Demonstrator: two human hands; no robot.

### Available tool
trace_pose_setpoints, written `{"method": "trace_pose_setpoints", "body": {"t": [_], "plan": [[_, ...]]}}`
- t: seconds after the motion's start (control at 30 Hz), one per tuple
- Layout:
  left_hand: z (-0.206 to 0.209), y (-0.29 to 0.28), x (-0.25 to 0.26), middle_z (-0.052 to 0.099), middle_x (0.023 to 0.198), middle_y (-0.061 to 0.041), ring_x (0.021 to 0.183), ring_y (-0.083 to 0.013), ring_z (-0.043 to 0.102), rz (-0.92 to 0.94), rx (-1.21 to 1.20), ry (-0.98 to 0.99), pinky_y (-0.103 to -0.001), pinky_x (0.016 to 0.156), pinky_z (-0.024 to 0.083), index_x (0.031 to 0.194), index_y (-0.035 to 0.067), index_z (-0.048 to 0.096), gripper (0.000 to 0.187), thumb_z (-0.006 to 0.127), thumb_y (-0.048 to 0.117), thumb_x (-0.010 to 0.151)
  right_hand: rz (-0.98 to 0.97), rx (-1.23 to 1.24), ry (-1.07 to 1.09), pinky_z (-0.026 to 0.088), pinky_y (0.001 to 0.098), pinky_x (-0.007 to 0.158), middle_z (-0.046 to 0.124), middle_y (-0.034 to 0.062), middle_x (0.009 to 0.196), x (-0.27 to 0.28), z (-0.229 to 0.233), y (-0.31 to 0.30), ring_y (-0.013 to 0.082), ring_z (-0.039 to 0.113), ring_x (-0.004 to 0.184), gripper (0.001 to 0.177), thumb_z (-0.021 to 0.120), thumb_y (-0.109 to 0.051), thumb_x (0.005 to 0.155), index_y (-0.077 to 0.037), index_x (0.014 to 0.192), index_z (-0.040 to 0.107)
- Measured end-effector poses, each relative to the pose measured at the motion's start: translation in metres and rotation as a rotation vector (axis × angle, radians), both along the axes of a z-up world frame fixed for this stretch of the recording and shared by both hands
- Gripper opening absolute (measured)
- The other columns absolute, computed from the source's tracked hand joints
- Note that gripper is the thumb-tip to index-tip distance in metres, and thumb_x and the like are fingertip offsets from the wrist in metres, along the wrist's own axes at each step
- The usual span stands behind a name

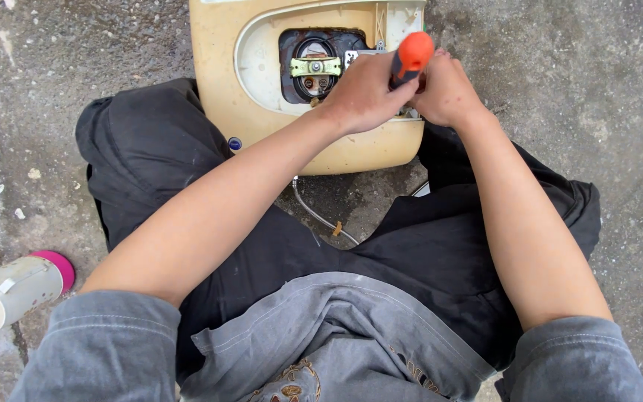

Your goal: Reinstalling internal electrical components and wiring into a water heater housing using a screwdriver.

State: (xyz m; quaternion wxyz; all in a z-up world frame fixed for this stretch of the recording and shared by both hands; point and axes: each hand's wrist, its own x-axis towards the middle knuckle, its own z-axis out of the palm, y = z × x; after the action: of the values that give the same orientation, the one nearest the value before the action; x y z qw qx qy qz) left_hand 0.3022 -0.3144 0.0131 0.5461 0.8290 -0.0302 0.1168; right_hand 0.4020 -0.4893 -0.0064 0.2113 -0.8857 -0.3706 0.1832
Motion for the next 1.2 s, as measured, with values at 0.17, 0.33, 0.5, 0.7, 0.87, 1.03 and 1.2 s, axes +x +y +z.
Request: {"method": "trace_pose_setpoints", "body": {"t": [0.17,0.33,0.5,0.7,0.87,1.03,1.2], "plan": [[0.015,0.005,0.006,0.065,0.058,-0.004,0.046,-0.0178,0.054,0.005,-0.021,-0.109,-0.032,0.05,0.044,0.069,0.005,0.061,0.029,0.061,0.026,0.09,-0.05,-0.069,0.019,0.055,0.0498,0.075,0.075,0.0205,0.098,-0.003,0.008,0.003,0.0416,0.071,0.086,0.023,0.078,-0.002,0.078,0.005,0.098,0.071],[0.019,0.009,0.008,0.074,0.066,0.0,0.054,-0.0127,0.069,0.012,-0.07,-0.052,-0.026,0.052,0.054,0.084,0.008,0.071,0.018,0.062,0.023,0.087,-0.039,-0.059,0.069,0.053,0.037,0.069,0.074,0.0057,0.076,0.003,-0.004,-0.002,0.0228,0.068,0.065,0.008,0.073,0.003,0.077,-0.002,0.083,0.073],[0.005,0.003,0.004,0.07,0.063,-0.001,0.05,-0.0132,0.063,-0.045,-0.071,0.03,-0.028,0.05,0.049,0.074,0.007,0.067,0.025,0.061,0.025,0.09,0.012,-0.061,-0.044,0.052,0.049,0.08,0.071,0.0164,0.08,0.002,-0.006,-0.004,0.0398,0.062,0.072,0.009,0.076,-0.001,0.08,0.001,0.088,0.073],[0.007,-0.002,0.002,0.068,0.063,-0.002,0.05,-0.0163,0.057,-0.079,-0.026,0.03,-0.032,0.054,0.046,0.073,0.007,0.062,0.025,0.06,0.025,0.091,0.036,-0.016,-0.07,0.054,0.0541,0.079,0.074,0.0248,0.1,0.001,-0.002,-0.002,0.0483,0.068,0.092,0.016,0.066,0.004,0.082,0.005,0.097,0.068],[0.008,0.0,0.007,0.065,0.06,-0.002,0.047,-0.0131,0.055,-0.042,-0.03,-0.063,-0.029,0.046,0.043,0.07,0.007,0.064,0.028,0.061,0.024,0.092,0.049,-0.03,-0.079,0.041,0.0525,0.112,0.072,0.0165,0.077,0.001,-0.004,-0.005,0.0458,0.065,0.076,0.006,0.072,0.003,0.081,0.0,0.086,0.07],[0.008,0.001,0.007,0.066,0.06,-0.003,0.047,-0.0135,0.054,-0.039,-0.013,-0.108,-0.03,0.046,0.044,0.071,0.005,0.064,0.026,0.063,0.021,0.091,0.084,-0.009,-0.1,0.043,0.0524,0.106,0.073,0.0176,0.082,0.001,-0.004,-0.004,0.0456,0.064,0.08,0.01,0.072,0.004,0.08,0.0,0.089,0.07],[0.012,0.003,0.005,0.065,0.061,-0.003,0.048,-0.0159,0.054,-0.093,0.013,-0.102,-0.032,0.049,0.044,0.073,0.004,0.062,0.024,0.063,0.02,0.091,0.098,0.009,-0.118,0.051,0.0485,0.089,0.073,0.0193,0.095,0.0,-0.003,-0.003,0.0417,0.065,0.09,0.016,0.072,0.005,0.08,0.001,0.095,0.069]]}}
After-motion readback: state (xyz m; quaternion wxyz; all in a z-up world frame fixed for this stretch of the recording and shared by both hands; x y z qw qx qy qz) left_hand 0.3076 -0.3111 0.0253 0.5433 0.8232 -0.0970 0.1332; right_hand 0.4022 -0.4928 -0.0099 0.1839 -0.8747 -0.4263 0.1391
